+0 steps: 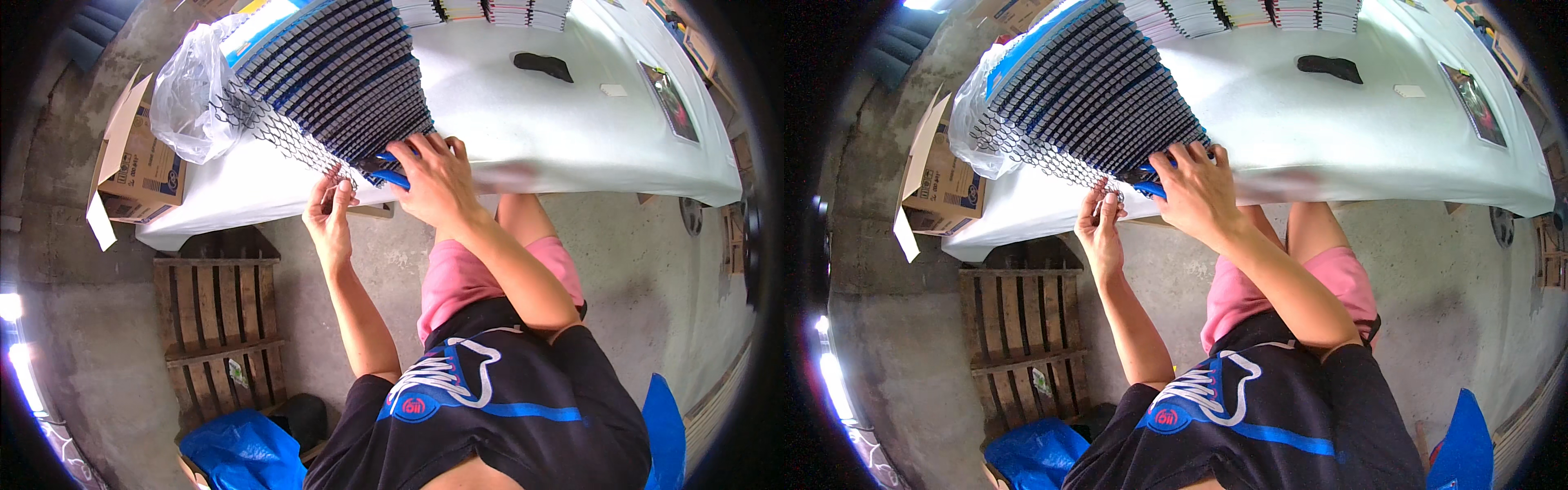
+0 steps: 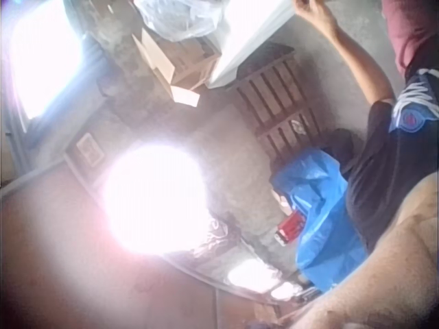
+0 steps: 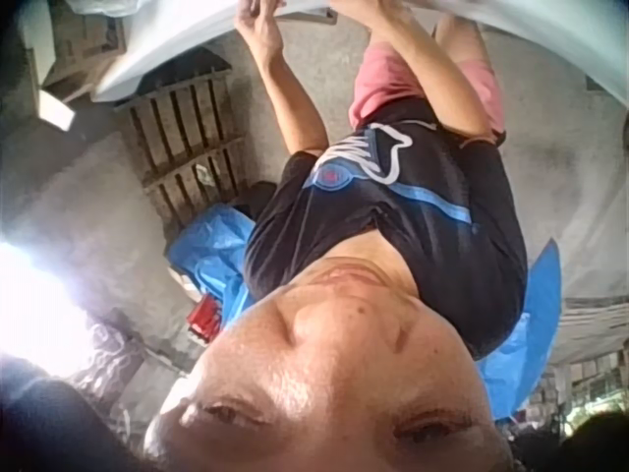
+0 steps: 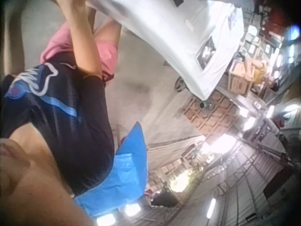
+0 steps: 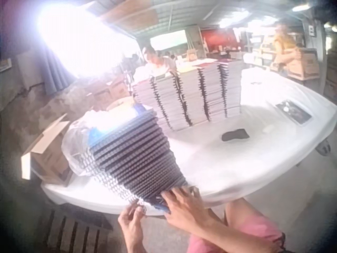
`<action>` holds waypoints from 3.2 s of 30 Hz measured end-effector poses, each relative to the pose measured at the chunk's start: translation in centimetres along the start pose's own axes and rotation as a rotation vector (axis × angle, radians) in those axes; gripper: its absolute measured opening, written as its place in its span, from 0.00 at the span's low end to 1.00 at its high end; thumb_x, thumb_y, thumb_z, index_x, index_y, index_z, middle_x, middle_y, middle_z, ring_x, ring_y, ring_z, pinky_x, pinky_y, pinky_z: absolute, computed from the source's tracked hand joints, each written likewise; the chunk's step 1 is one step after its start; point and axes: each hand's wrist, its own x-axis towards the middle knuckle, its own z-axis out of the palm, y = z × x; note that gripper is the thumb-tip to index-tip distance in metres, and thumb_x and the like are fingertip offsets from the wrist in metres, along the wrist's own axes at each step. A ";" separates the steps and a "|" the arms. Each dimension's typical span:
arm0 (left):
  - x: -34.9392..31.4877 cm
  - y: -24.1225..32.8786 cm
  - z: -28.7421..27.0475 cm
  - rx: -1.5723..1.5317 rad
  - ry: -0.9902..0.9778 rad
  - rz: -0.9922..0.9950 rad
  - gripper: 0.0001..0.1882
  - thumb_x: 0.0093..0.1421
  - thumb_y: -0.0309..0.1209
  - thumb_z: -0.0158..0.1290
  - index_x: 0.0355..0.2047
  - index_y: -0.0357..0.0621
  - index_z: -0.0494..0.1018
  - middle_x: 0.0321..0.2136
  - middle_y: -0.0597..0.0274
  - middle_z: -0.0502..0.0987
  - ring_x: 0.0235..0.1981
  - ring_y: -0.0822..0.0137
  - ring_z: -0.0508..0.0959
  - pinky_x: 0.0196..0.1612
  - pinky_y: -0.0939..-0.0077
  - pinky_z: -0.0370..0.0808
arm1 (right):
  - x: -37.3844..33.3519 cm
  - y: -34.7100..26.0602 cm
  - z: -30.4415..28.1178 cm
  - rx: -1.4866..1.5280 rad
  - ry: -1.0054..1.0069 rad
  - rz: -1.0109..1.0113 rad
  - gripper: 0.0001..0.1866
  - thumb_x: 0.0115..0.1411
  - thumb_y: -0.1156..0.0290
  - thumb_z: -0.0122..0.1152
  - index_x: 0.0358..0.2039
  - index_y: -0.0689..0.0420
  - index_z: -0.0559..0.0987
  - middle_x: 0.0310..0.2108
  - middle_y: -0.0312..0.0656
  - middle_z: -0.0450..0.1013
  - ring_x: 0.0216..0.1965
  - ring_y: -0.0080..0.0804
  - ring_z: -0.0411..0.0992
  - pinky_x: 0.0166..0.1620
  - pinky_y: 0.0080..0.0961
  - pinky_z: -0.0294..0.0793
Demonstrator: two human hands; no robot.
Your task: The person trims the excess spiral binding wire from a stack of notebooks using pliers.
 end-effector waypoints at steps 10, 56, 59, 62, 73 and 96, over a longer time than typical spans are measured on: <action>-0.1 -0.6 2.0 -0.129 0.107 0.048 0.15 0.59 0.33 0.56 0.43 0.36 0.73 0.25 0.66 0.74 0.28 0.77 0.72 0.33 0.82 0.70 | 0.3 0.2 1.1 0.022 -0.040 -0.013 0.15 0.45 0.67 0.65 0.34 0.51 0.73 0.30 0.40 0.71 0.33 0.40 0.73 0.36 0.38 0.71; -0.7 -0.8 -2.4 -0.243 0.151 -0.027 0.12 0.60 0.30 0.53 0.42 0.36 0.74 0.32 0.62 0.76 0.26 0.78 0.71 0.31 0.85 0.70 | -0.4 2.8 0.0 0.240 0.006 -0.050 0.17 0.46 0.66 0.65 0.38 0.54 0.75 0.36 0.42 0.72 0.39 0.42 0.72 0.44 0.39 0.68; 1.0 -2.0 -4.8 -0.415 0.360 -0.224 0.12 0.61 0.31 0.52 0.43 0.38 0.73 0.35 0.61 0.76 0.27 0.77 0.73 0.29 0.88 0.73 | -2.5 7.5 -0.7 0.188 -0.035 -0.023 0.18 0.47 0.66 0.66 0.39 0.55 0.75 0.38 0.42 0.72 0.41 0.42 0.70 0.45 0.37 0.65; 5.3 -2.8 -9.0 -0.797 0.342 -0.322 0.13 0.63 0.29 0.49 0.45 0.34 0.70 0.38 0.57 0.75 0.31 0.73 0.76 0.36 0.87 0.79 | -3.0 9.6 -0.8 0.280 0.016 0.028 0.18 0.47 0.67 0.66 0.39 0.56 0.75 0.37 0.41 0.72 0.40 0.42 0.70 0.43 0.36 0.64; 30.8 10.8 -16.2 -0.517 0.129 0.149 0.45 0.57 0.67 0.35 0.65 0.53 0.41 0.65 0.58 0.45 0.66 0.57 0.45 0.65 0.51 0.38 | -2.8 9.8 -0.1 0.133 0.000 -0.002 0.20 0.44 0.71 0.66 0.39 0.53 0.74 0.37 0.39 0.71 0.42 0.39 0.68 0.48 0.35 0.60; 1.5 2.0 2.2 -0.014 0.100 0.231 0.11 0.61 0.28 0.52 0.42 0.35 0.69 0.31 0.66 0.75 0.31 0.79 0.70 0.37 0.86 0.68 | -0.2 -0.4 -2.7 0.112 0.014 -0.032 0.27 0.40 0.69 0.67 0.44 0.50 0.73 0.41 0.37 0.66 0.44 0.38 0.65 0.49 0.39 0.60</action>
